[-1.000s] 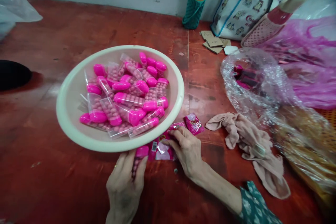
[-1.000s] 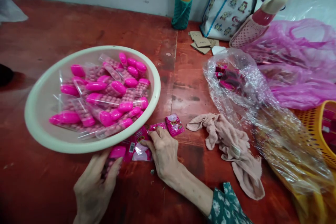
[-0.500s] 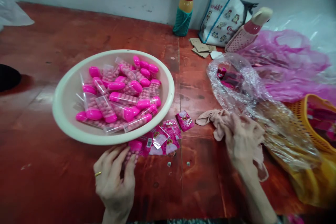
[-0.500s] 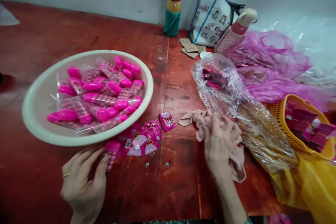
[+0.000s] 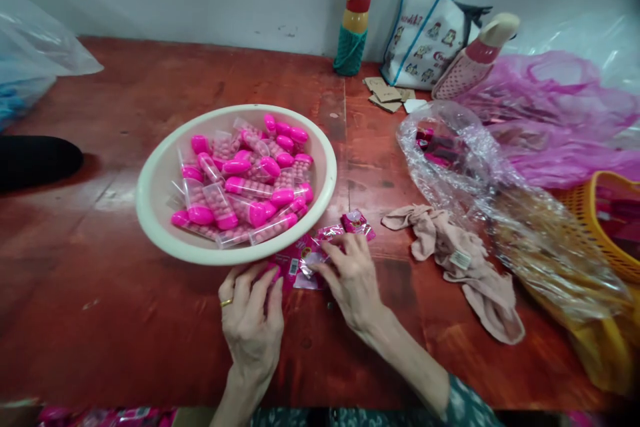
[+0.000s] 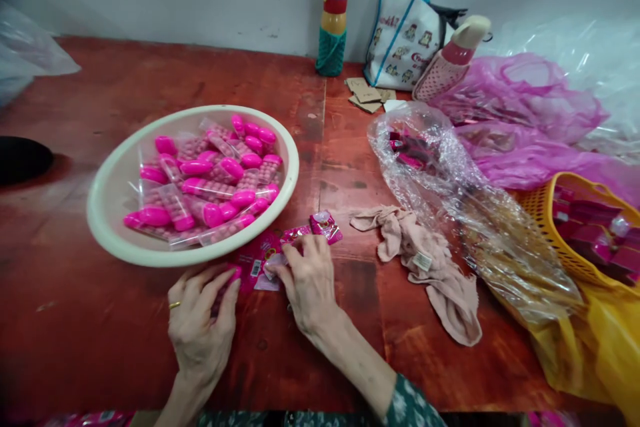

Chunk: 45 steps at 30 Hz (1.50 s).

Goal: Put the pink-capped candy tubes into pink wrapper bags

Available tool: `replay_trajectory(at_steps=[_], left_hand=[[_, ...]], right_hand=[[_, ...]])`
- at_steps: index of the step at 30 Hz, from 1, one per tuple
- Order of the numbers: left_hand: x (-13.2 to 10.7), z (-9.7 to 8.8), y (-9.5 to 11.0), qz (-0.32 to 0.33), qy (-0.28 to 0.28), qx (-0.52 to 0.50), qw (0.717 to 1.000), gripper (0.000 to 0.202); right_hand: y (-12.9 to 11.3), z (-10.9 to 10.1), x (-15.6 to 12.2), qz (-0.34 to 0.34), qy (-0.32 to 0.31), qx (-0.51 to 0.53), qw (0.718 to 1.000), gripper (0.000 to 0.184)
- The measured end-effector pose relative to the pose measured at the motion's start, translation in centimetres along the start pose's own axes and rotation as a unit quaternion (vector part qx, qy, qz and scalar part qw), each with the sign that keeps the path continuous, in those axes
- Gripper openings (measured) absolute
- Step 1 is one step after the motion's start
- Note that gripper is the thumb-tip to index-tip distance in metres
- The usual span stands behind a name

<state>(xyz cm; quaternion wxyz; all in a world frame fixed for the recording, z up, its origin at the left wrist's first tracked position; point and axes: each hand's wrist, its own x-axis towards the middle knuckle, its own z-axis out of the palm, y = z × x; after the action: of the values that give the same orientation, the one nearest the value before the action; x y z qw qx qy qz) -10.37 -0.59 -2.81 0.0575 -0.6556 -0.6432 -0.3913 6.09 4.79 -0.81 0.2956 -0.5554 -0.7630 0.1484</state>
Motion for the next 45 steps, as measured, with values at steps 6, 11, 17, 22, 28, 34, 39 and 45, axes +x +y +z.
replay_trajectory(at_steps=[6,11,17,22,28,34,39,45], left_hand=[[0.1,-0.1,0.1,-0.003,0.006,-0.014,1.0,0.025],[0.0,-0.6,0.4,0.009,0.039,-0.039,0.998,0.028],[0.9,-0.6,2.3,0.016,0.018,-0.143,0.989,0.027],[2.6,0.4,4.4,-0.203,-0.086,-0.277,0.935,0.039],[4.5,0.9,5.6,-0.411,-0.153,-0.492,0.752,0.017],[4.4,1.1,6.4,-0.418,-0.146,-0.488,0.752,0.008],[3.4,1.9,7.5,-0.416,-0.109,-0.508,0.747,0.01],[2.6,2.8,8.1,-0.437,-0.072,-0.5,0.744,0.013]], right_hand=[[0.4,3.2,0.4,0.03,0.036,0.027,0.999,0.017],[0.7,2.3,-0.5,0.028,0.08,0.062,0.994,0.014],[0.9,0.9,-1.5,0.041,0.13,0.113,0.984,0.02],[0.1,-0.4,-1.9,0.052,0.133,0.188,0.972,0.017],[-0.9,-1.9,-2.0,0.176,0.055,0.398,0.899,0.023],[-1.0,-2.4,-2.1,0.304,0.006,0.478,0.824,0.014],[-1.4,-2.0,-3.1,0.261,0.047,0.39,0.882,0.019],[-1.2,-3.3,-3.5,0.198,-0.001,0.334,0.921,0.035]])
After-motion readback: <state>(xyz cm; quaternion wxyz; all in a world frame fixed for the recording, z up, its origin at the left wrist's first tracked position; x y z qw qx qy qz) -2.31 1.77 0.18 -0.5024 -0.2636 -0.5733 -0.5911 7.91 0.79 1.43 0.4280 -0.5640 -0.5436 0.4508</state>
